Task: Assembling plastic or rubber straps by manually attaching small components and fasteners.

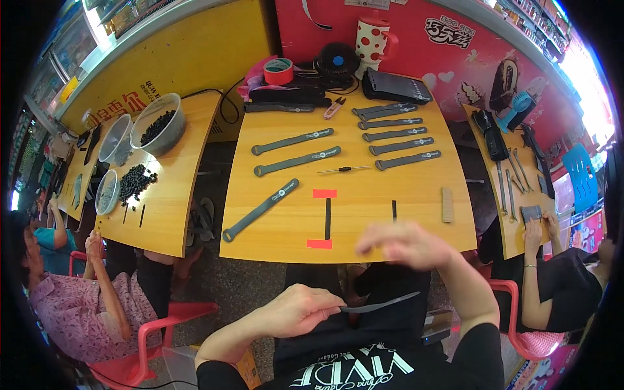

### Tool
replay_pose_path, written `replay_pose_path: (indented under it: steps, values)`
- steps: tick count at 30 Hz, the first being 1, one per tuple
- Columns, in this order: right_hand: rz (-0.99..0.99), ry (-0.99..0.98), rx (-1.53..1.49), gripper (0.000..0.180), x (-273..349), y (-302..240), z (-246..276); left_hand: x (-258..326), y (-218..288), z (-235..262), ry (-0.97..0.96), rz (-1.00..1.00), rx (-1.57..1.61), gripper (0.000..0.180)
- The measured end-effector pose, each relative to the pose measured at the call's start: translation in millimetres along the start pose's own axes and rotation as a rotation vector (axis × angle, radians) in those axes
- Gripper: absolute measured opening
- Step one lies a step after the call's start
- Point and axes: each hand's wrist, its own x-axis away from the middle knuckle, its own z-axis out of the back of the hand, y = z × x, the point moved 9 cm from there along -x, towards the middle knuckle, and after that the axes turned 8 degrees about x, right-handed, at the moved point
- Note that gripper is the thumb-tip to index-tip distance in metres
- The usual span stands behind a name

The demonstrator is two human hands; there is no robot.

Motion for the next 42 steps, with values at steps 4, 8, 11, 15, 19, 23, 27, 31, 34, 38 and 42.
replay_pose_path:
  steps: [4, 8, 11, 15, 19, 23, 27, 31, 34, 38, 42]
  values:
    - [-0.118, -0.008, 0.179, 0.026, 66, -14, -10, -17, 10, 10, 0.044, -0.026, 0.063, 0.027]
    - [-0.32, 0.353, 0.043, 0.014, 109, 7, 7, -33, 16, 16, 0.102, -0.038, 0.084, 0.022]
    - [-0.232, 0.563, 0.052, 0.014, 119, 12, 19, -41, -9, 23, 0.158, 0.173, 0.26, 0.011]
    - [-0.194, 0.824, -0.112, 0.012, 122, 35, 34, -44, -35, 50, 0.421, 0.227, 0.529, 0.01]
    - [-0.249, 0.94, -0.318, 0.01, 115, 63, 39, -50, -69, 65, 0.55, 0.227, 0.744, 0.012]
    - [-0.326, 0.946, -0.447, 0.009, 103, 89, 50, -58, -81, 79, 0.654, 0.208, 0.841, 0.011]
    - [-0.407, 0.907, -0.409, 0.009, 95, 103, 61, -66, -93, 93, 0.678, 0.248, 0.733, 0.01]
    - [-0.338, 0.93, -0.212, 0.01, 87, 111, 78, -73, -101, 107, 0.718, 0.277, 0.549, 0.009]
    - [-0.286, 0.9, 0.006, 0.01, 77, 106, 89, -77, -103, 114, 0.745, 0.307, 0.525, 0.009]
    - [-0.257, 0.879, 0.14, 0.01, 72, 103, 94, -76, -110, 117, 0.777, 0.35, 0.578, 0.011]
    - [-0.32, 0.883, 0.08, 0.009, 76, 109, 95, -77, -107, 111, 0.808, 0.375, 0.566, 0.016]
